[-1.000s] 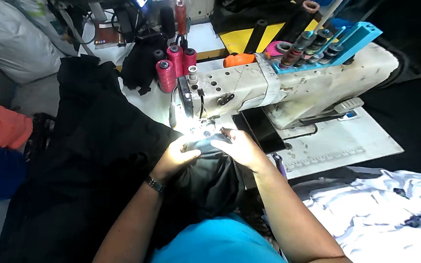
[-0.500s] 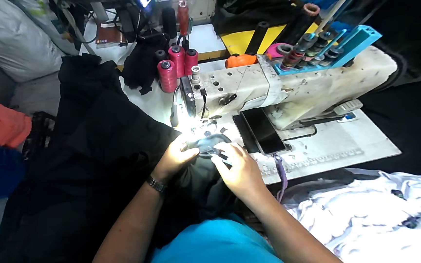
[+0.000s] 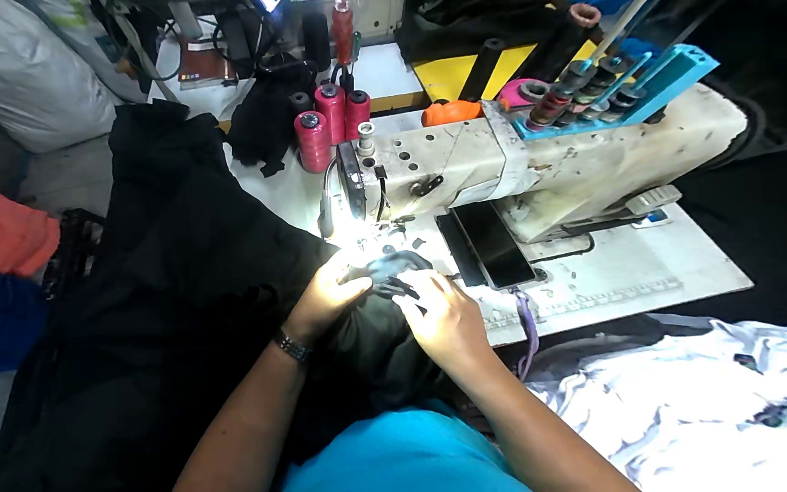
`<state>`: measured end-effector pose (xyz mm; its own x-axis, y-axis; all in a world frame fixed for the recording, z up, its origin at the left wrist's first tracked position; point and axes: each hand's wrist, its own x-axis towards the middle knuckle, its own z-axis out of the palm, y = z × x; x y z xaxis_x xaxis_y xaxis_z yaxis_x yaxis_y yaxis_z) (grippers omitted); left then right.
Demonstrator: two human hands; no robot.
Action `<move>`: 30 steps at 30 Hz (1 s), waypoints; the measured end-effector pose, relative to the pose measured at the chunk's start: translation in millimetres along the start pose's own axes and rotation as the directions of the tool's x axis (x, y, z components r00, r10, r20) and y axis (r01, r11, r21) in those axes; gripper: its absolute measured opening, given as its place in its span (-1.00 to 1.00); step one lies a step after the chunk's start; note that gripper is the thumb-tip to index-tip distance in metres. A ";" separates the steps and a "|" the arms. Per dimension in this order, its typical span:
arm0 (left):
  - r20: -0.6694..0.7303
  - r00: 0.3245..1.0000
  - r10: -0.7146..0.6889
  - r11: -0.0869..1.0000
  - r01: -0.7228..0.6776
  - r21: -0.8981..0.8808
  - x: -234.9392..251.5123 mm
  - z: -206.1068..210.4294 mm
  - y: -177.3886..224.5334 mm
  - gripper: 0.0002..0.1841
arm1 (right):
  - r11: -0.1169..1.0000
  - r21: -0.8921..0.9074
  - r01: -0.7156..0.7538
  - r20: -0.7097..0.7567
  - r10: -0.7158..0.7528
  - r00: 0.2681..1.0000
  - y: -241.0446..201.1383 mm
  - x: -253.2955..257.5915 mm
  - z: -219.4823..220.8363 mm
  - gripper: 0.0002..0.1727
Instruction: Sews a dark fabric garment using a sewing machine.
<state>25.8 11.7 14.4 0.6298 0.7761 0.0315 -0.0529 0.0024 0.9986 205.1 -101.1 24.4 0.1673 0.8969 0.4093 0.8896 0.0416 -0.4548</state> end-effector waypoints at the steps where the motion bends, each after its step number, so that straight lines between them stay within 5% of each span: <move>1: 0.001 1.000 -0.001 1.000 0.001 0.005 -0.2 0.0 0.4 -0.79 | 1.000 -0.005 0.002 -0.001 -0.002 1.000 -0.2 -0.1 0.3 -0.71; 30: -0.017 1.000 0.001 1.000 -0.001 -0.004 0.1 1.2 0.1 -0.78 | 1.000 0.019 -0.002 -0.022 0.002 1.000 -0.1 -0.7 3.1 -0.72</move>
<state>26.9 11.0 14.5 0.6167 0.7866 0.0316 -0.0569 0.0045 0.9984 203.6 -100.4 21.7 0.1785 0.8873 0.4252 0.8810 0.0483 -0.4706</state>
